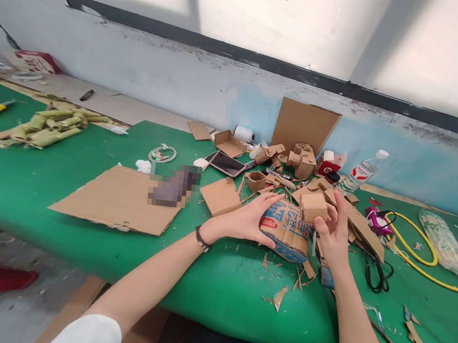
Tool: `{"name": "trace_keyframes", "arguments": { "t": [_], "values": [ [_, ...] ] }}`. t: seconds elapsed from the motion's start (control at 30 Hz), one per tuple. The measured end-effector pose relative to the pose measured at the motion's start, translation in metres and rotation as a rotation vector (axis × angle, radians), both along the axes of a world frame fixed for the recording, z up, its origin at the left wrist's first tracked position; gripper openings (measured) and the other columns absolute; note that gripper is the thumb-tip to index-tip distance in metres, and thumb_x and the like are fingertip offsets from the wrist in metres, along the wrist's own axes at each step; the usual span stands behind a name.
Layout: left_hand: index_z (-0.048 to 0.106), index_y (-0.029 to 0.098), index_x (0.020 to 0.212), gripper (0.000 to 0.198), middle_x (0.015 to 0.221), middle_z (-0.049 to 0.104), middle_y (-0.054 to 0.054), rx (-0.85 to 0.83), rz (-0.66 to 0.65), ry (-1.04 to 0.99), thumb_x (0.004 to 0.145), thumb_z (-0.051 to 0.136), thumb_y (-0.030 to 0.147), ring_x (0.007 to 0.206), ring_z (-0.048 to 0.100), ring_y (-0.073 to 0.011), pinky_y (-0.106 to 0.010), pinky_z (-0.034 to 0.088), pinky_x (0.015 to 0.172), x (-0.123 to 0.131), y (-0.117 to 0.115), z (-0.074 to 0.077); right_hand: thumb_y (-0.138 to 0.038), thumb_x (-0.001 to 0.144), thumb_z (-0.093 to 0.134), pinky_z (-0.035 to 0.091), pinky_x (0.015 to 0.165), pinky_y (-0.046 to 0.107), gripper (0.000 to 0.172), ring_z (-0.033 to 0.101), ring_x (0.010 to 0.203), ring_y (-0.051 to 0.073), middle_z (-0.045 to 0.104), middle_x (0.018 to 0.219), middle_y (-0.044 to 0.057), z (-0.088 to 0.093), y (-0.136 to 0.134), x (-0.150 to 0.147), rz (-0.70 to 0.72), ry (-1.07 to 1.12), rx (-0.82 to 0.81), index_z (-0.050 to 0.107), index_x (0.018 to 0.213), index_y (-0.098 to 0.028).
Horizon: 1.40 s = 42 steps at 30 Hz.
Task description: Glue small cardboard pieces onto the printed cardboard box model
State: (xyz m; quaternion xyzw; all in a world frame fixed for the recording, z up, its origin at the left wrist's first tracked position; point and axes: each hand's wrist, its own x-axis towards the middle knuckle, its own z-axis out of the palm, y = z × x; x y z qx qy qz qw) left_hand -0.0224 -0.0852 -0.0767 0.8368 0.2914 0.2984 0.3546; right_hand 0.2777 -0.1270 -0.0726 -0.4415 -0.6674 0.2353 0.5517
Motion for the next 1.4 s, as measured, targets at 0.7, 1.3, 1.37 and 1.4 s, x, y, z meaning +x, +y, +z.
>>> {"name": "trace_keyframes", "arguments": {
  "t": [0.7,1.3,1.37,1.4],
  "values": [
    [0.022,0.034,0.188,0.146,0.194,0.022,-0.022,0.089,-0.028,0.084,0.074,0.104,0.072,0.184,0.017,-0.0479,-0.073,0.027,0.146,0.006,0.000,-0.016,-0.031,0.116,0.065,0.052,0.132,0.063,0.049,0.053,0.166,0.038,0.048,0.181,0.008,0.017,-0.013,0.006,0.189,-0.554,0.141,0.066,0.164,-0.045],
    [0.036,0.029,0.185,0.136,0.194,0.022,-0.025,0.125,-0.024,0.114,0.075,0.101,0.076,0.183,0.020,-0.0493,-0.071,0.029,0.146,0.005,0.000,-0.025,-0.024,0.116,0.065,0.053,0.128,0.070,0.064,0.057,0.159,0.041,0.046,0.186,0.007,0.005,-0.007,-0.013,0.195,-0.663,0.232,0.057,0.174,-0.049],
    [0.038,0.030,0.184,0.135,0.194,0.022,-0.025,0.136,-0.022,0.103,0.074,0.102,0.076,0.182,0.022,-0.0499,-0.070,0.029,0.146,0.005,0.002,-0.028,-0.025,0.116,0.065,0.049,0.132,0.072,0.065,0.054,0.164,0.041,0.044,0.188,0.006,0.004,-0.007,-0.014,0.196,-0.656,0.210,0.055,0.174,-0.051],
    [0.038,0.031,0.184,0.136,0.194,0.022,-0.024,0.138,-0.020,0.093,0.073,0.102,0.075,0.182,0.022,-0.0500,-0.070,0.030,0.146,0.005,0.003,-0.030,-0.026,0.116,0.065,0.048,0.134,0.072,0.066,0.051,0.167,0.041,0.042,0.189,0.005,0.003,-0.007,-0.014,0.202,-0.641,0.193,0.053,0.176,-0.051]
  ]
}}
